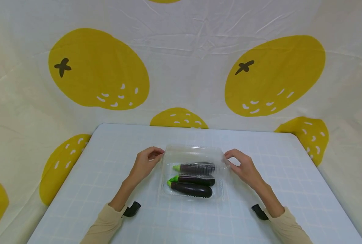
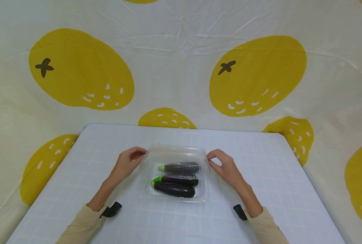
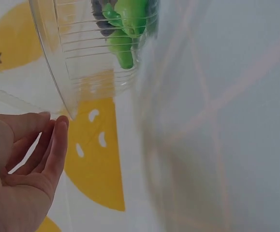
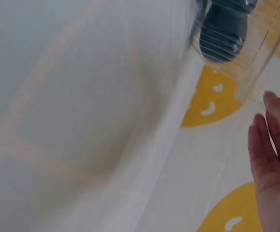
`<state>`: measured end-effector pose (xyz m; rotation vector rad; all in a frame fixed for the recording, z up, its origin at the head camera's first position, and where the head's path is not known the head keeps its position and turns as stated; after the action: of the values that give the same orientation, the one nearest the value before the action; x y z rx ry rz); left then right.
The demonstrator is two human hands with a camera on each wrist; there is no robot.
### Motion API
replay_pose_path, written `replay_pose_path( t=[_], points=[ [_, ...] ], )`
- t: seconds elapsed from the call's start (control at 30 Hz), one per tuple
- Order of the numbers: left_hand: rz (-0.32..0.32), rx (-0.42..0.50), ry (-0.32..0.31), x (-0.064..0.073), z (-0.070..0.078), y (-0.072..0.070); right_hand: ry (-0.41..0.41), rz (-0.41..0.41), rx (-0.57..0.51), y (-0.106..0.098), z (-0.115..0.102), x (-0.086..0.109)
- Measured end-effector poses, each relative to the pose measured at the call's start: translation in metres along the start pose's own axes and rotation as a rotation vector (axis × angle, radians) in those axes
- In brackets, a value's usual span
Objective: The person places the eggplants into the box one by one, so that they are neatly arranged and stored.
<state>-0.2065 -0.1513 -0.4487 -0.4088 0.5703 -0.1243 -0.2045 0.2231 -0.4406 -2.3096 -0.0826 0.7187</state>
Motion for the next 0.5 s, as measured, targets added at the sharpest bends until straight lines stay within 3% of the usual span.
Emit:
replay_pose_path(
  t=[0.23,0.5],
  points=[
    [-0.026,0.04,0.033,0.006,0.0,-0.001,-0.025,-0.036,0.002,0.0,-0.002,0.004],
    [-0.072,0.041,-0.045,0.012,-0.002,-0.004,0.089,-0.151,-0.006,0.001,-0.002,0.012]
  ],
)
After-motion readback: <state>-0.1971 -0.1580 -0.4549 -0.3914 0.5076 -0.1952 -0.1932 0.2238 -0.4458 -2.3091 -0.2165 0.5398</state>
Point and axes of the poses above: each hand's wrist, its own x-axis away from the middle knuckle, its own y-axis out of the palm, z = x × y, the point moved 4 cm from there along -x, towards the middle knuckle, and after that the axes turned 14 degrees about y, right-handed, at the moved point
